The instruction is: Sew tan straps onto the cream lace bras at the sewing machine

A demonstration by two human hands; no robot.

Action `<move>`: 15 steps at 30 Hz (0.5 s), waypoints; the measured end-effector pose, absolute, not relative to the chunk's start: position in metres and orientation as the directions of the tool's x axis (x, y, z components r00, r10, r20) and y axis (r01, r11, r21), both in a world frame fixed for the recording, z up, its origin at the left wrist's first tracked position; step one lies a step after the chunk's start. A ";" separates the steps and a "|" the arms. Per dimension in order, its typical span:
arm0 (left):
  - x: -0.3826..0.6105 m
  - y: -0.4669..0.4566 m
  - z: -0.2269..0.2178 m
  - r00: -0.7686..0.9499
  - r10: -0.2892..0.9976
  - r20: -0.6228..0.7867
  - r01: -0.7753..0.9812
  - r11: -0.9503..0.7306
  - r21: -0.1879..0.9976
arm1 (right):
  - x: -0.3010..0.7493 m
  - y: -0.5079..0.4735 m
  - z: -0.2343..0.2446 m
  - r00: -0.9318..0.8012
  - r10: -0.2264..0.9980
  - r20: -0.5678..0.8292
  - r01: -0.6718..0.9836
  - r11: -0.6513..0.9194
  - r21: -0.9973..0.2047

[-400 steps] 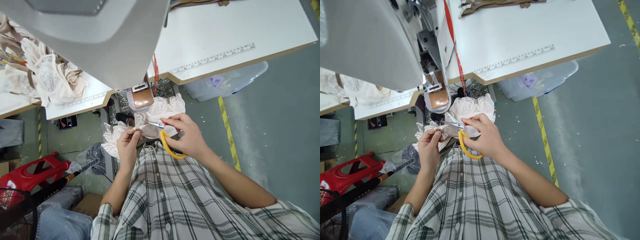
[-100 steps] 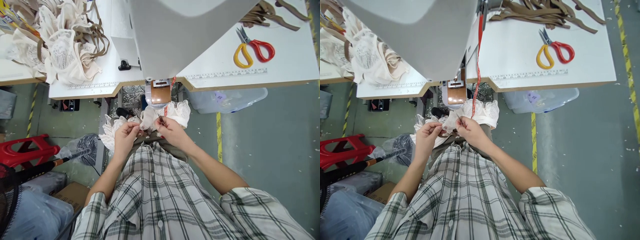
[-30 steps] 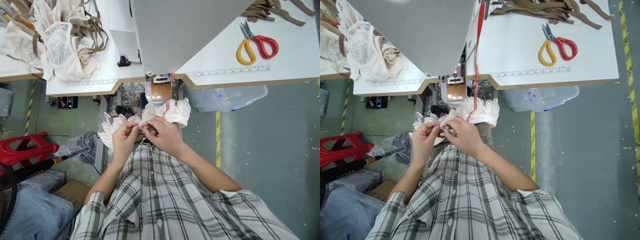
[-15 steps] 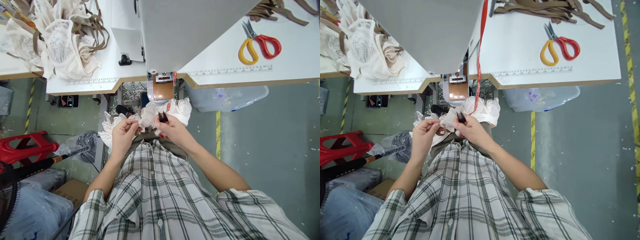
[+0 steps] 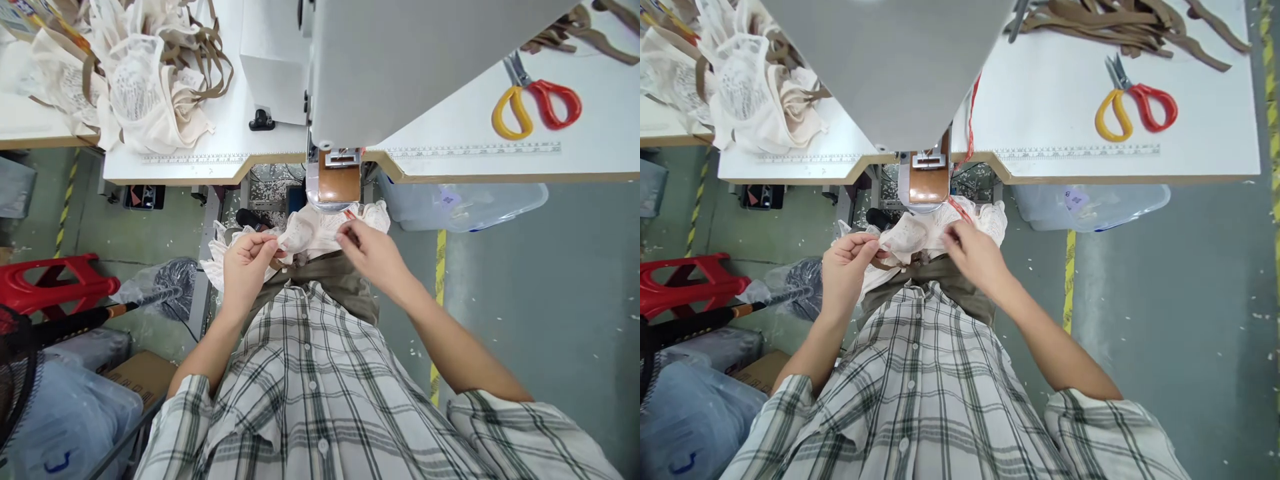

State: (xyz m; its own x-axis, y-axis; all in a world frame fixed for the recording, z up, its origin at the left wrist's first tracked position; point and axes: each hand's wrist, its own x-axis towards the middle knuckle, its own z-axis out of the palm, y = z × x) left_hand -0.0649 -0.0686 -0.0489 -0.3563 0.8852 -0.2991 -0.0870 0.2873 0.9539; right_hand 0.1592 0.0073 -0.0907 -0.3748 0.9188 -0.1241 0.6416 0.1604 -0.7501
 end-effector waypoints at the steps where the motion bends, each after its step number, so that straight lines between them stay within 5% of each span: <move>1: -0.063 -0.069 -0.048 -0.360 0.887 -0.288 -0.068 0.283 0.957 | 0.151 0.000 -0.083 -0.414 0.907 -0.073 0.581 0.202 -0.788; 5: -0.053 -0.073 -0.044 -0.404 0.893 -0.199 0.056 0.242 0.969 | 0.112 -0.023 -0.057 -0.445 0.887 0.124 0.432 0.334 -0.838; 15: -0.049 -0.079 -0.053 -0.334 0.942 0.036 0.531 0.157 0.833 | 0.092 -0.024 -0.070 -0.535 0.834 0.137 0.585 0.482 -0.652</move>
